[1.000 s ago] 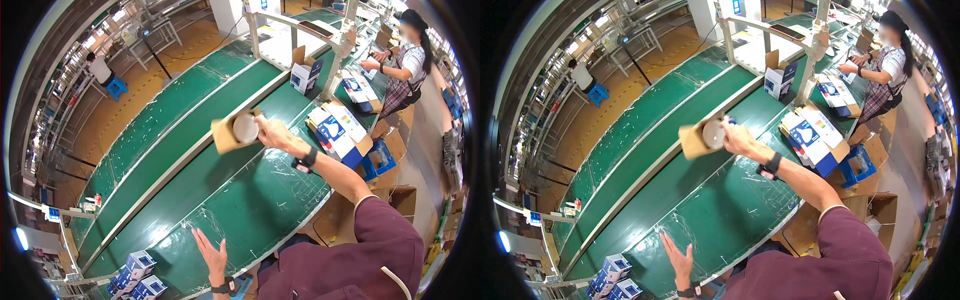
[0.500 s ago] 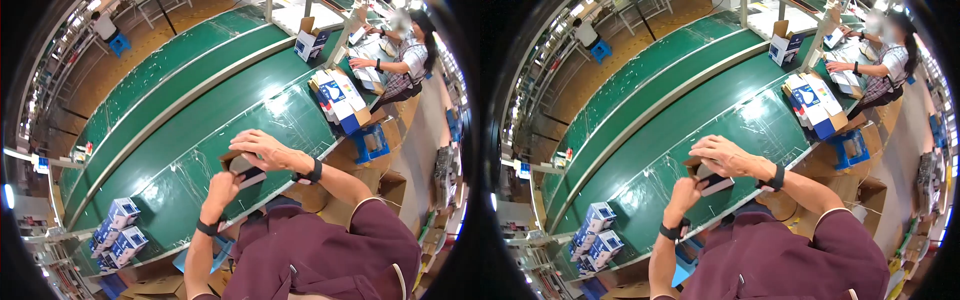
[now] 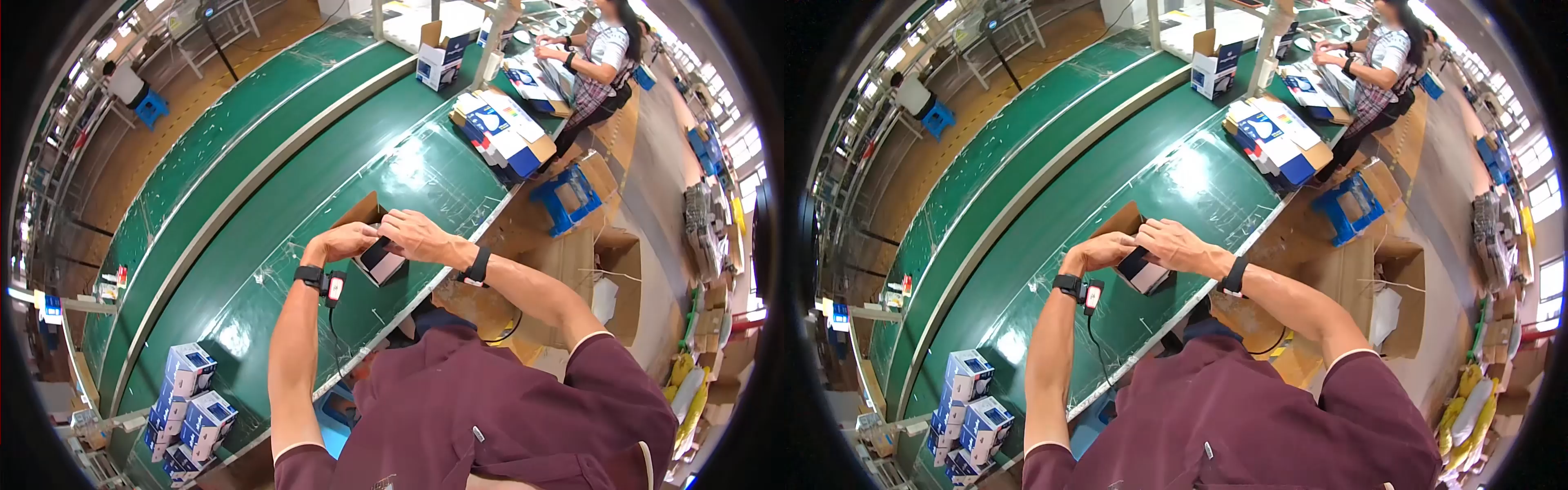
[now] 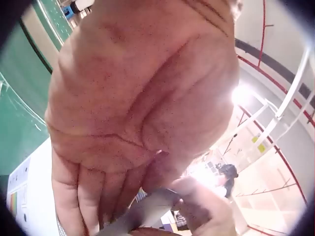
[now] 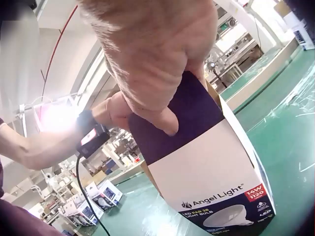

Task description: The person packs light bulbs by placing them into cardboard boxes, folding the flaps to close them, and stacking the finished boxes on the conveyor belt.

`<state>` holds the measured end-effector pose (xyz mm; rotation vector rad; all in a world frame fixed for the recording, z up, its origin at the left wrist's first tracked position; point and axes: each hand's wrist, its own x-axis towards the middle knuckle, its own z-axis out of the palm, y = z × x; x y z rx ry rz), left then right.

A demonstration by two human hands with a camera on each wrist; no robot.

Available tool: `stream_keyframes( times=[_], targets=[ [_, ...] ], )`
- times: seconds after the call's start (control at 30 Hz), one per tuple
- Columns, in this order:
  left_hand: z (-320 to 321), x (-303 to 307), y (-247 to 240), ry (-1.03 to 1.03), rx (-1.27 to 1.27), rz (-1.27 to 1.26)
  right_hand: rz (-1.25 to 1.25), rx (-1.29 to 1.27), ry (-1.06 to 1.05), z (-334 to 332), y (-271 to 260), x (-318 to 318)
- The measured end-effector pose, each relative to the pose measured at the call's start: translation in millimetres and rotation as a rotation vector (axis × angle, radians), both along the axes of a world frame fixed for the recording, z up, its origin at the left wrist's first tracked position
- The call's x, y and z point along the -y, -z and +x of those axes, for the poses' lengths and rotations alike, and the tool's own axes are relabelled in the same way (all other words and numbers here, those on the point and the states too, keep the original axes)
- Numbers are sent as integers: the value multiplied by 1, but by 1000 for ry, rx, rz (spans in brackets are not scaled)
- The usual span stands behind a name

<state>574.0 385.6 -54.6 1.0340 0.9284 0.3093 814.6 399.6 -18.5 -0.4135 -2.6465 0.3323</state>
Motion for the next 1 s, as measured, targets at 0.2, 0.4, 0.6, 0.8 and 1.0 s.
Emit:
stream_keyframes(
  times=[0.2, 0.4, 0.6, 0.8, 1.0],
  targets=[
    [8, 7, -10, -77, -143, 79, 8, 7, 76, 3, 5, 6],
    [24, -3, 28, -7, -147, 170, -282, 247, 1, 24, -24, 7],
    [53, 2, -27, 10, -84, 373, 157, 125, 183, 41, 16, 32],
    [45, -10, 20, 250, -313, 56, -73, -76, 223, 42, 41, 43],
    [44, -14, 32, 324, -466, 10, -83, -202, 145, 45, 46, 39]
  ],
)
